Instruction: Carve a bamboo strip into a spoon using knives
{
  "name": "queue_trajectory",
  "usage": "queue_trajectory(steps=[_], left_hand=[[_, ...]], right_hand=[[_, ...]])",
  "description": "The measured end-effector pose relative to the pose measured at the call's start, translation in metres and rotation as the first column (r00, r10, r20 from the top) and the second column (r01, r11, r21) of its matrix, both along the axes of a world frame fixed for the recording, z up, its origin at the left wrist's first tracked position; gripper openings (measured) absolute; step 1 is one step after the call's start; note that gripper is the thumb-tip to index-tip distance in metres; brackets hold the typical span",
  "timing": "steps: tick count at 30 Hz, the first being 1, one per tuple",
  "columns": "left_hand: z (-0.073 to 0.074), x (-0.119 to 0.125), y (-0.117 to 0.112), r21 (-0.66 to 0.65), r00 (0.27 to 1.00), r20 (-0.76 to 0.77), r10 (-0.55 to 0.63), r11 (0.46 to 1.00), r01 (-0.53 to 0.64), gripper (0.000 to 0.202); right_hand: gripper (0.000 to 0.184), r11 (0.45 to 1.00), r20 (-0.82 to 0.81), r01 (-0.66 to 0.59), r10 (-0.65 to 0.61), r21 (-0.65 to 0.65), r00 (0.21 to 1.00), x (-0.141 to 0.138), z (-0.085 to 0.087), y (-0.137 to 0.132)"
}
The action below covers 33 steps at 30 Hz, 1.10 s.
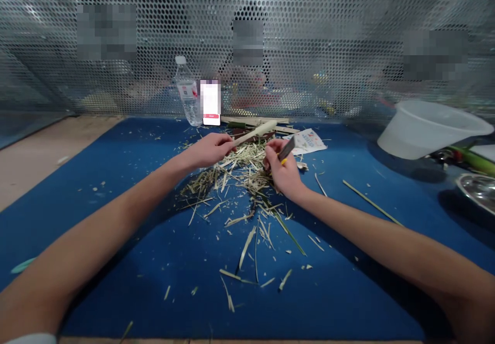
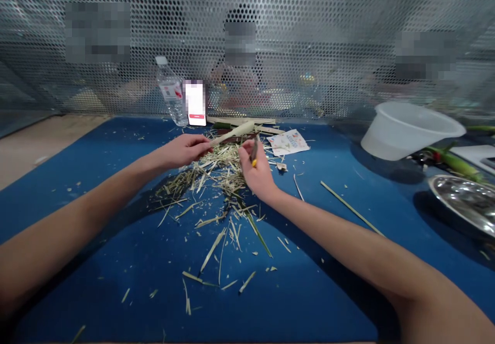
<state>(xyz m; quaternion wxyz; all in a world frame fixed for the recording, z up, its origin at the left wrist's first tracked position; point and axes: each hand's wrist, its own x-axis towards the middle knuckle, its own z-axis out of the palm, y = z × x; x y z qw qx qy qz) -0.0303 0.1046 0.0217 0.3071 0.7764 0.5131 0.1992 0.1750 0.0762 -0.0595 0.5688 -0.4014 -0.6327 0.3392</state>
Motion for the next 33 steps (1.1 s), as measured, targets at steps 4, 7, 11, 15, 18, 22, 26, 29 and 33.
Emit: queue_trajectory(steps=[4, 7, 11, 15, 18, 22, 26, 29, 33], left_hand=[[0.000, -0.004, 0.001, 0.060, 0.998, -0.007, -0.061, 0.996, 0.061, 0.038], [0.001, -0.004, -0.001, 0.054, 0.989, -0.072, -0.125, 0.990, 0.129, 0.044], [0.001, -0.004, -0.002, 0.023, 0.981, -0.127, -0.144, 0.989, 0.148, 0.050], [0.004, -0.003, -0.004, 0.034, 0.984, -0.139, -0.109, 0.993, 0.115, 0.050], [0.007, -0.002, -0.007, 0.036, 0.988, -0.112, -0.109, 0.993, 0.114, 0.049], [0.006, -0.003, -0.006, -0.016, 0.989, -0.046, -0.143, 0.990, 0.142, 0.048], [0.000, -0.003, -0.003, 0.008, 0.991, -0.076, -0.111, 0.994, 0.112, 0.050], [-0.001, 0.000, -0.004, -0.007, 0.993, -0.073, -0.096, 0.995, 0.095, 0.049], [0.003, 0.004, -0.009, -0.030, 0.995, -0.062, -0.077, 0.997, 0.075, 0.049]], right_hand=[[0.034, 0.984, -0.273, 0.094, -0.133, -0.152, 0.953, 0.000, -0.006, 0.015], [0.037, 0.983, -0.304, 0.089, -0.136, -0.163, 0.943, 0.002, -0.009, 0.019], [0.038, 0.989, -0.192, 0.110, -0.128, -0.102, 0.973, 0.007, -0.013, 0.017], [0.042, 0.986, -0.115, 0.140, -0.149, -0.085, 0.982, 0.009, -0.015, 0.016], [0.043, 0.985, -0.181, 0.121, -0.142, -0.123, 0.973, 0.008, -0.016, 0.018], [0.044, 0.987, -0.194, 0.100, -0.123, -0.127, 0.973, 0.007, -0.017, 0.020], [0.041, 0.984, -0.202, 0.096, -0.125, -0.149, 0.971, 0.007, -0.017, 0.021], [0.037, 0.979, -0.264, 0.082, -0.131, -0.187, 0.956, 0.007, -0.016, 0.022], [0.036, 0.976, -0.260, 0.070, -0.124, -0.208, 0.958, 0.006, -0.012, 0.021]])
